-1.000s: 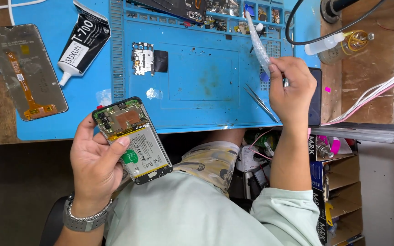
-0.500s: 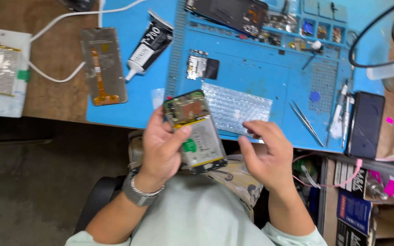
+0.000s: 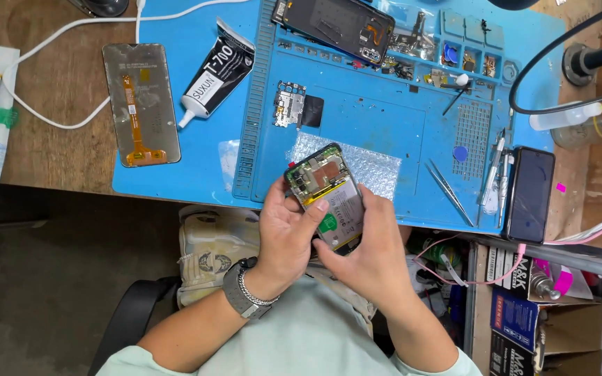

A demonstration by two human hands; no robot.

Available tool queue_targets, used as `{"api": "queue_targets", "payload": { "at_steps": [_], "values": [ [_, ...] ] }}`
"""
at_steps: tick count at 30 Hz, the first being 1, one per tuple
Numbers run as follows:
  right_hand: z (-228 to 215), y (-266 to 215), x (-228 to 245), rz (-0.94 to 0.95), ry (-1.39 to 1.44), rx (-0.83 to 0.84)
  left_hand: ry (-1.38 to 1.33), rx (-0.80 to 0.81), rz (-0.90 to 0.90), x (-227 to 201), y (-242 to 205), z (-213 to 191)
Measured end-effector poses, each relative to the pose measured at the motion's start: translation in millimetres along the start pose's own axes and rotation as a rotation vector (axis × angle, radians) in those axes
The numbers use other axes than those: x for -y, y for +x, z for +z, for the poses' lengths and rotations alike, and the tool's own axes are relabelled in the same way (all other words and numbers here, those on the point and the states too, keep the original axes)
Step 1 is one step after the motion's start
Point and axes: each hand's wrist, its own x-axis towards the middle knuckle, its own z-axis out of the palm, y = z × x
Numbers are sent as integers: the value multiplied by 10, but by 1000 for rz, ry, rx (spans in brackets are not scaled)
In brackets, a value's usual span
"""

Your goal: The person removes the back cover of a smartphone to access the internal components. They then place the device on a piece of bubble wrap and use a screwdriver to remove screws from the internal metal shielding.

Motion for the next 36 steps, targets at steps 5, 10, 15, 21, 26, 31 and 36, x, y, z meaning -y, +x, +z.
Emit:
{"api": "queue_targets", "payload": {
  "at_steps": [5, 10, 15, 21, 26, 31, 36],
  "values": [
    [-323, 254, -179, 65, -4, 157, -85, 187, -13, -107, 15, -48],
    [-505, 646, -569, -60, -156, 311, 104, 160, 26, -434, 178, -348],
    [-483, 940, -821, -181, -233, 538, 1164, 367, 343, -1060, 513, -403],
    [-509, 1065, -864, -194, -210, 611, 1814, 615, 678, -1102, 1343, -136],
    [-494, 1026, -1152, -300, -321, 691, 2030, 794, 590, -982, 1774, 13],
    [-596, 891, -985, -283, -320, 602, 2056, 816, 436, -1098, 1808, 72],
    [-531, 527, -625, -192, 284, 71, 1420, 877, 1037, -1259, 1089, 178]
  ]
}}
